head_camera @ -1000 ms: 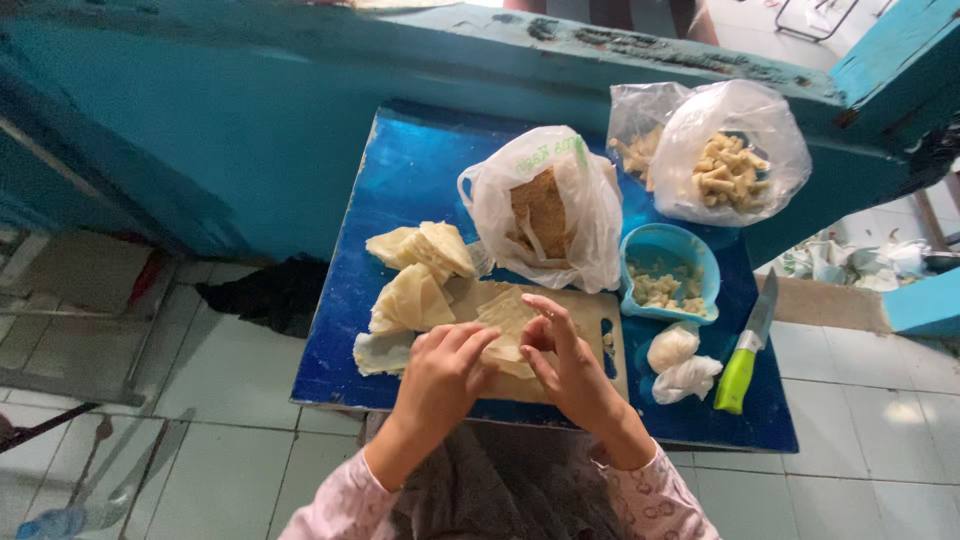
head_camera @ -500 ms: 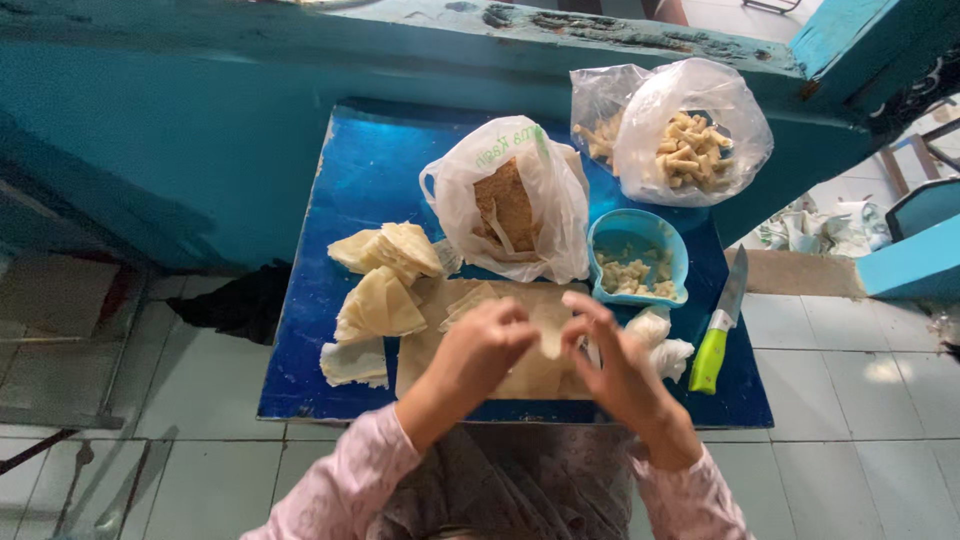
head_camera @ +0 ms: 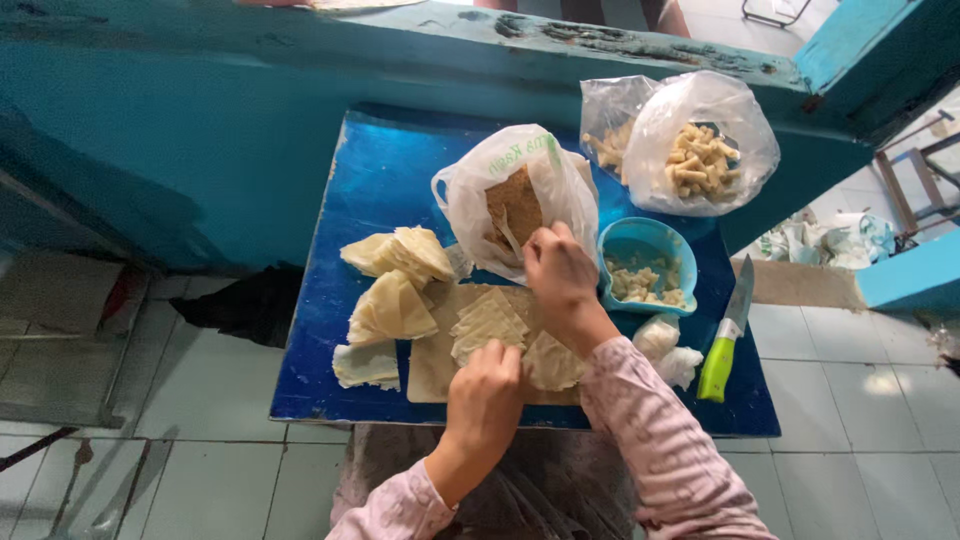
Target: The person sits at a low table and stretches thin dough sheets by hand, stacking them on a cutting board. They then cut the round dough stack with a knife, fold and arrange the cut pieces, and place pieces into a plastic bag.
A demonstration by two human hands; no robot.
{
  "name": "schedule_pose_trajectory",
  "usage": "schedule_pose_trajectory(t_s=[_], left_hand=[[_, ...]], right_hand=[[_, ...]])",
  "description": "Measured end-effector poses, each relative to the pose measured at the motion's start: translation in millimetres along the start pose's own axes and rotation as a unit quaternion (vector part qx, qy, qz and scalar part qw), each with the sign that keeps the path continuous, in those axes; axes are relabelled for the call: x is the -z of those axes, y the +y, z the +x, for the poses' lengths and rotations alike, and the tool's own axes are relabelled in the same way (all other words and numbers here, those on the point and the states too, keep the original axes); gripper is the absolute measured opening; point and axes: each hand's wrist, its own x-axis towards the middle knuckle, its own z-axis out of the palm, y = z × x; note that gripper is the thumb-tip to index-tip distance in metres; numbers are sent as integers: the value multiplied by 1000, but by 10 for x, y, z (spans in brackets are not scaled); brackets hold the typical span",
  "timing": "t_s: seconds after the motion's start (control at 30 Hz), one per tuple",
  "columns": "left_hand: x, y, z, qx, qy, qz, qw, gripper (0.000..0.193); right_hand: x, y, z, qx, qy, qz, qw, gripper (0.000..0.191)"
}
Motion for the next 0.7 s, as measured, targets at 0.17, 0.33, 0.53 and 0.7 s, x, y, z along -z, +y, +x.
schedule_pose_trajectory(t_s=[0.17,0.33,0.53,0.7], left_hand=[[-178,-36,19,2,-6,18,1000,13],[-240,-30,34,4,-23,-6,1000,18],[-228,9,27,19,-26,-46,998,19],[-244,62,59,15,-10,-56,998,19]], right_hand=[[-254,-49,254,-50,-79,-93,991,21],[-221,30,347,-40,29,18,999,12],[-7,43,322,48,154,111,981,3],[-3,-42,288,143,166,129,967,17]])
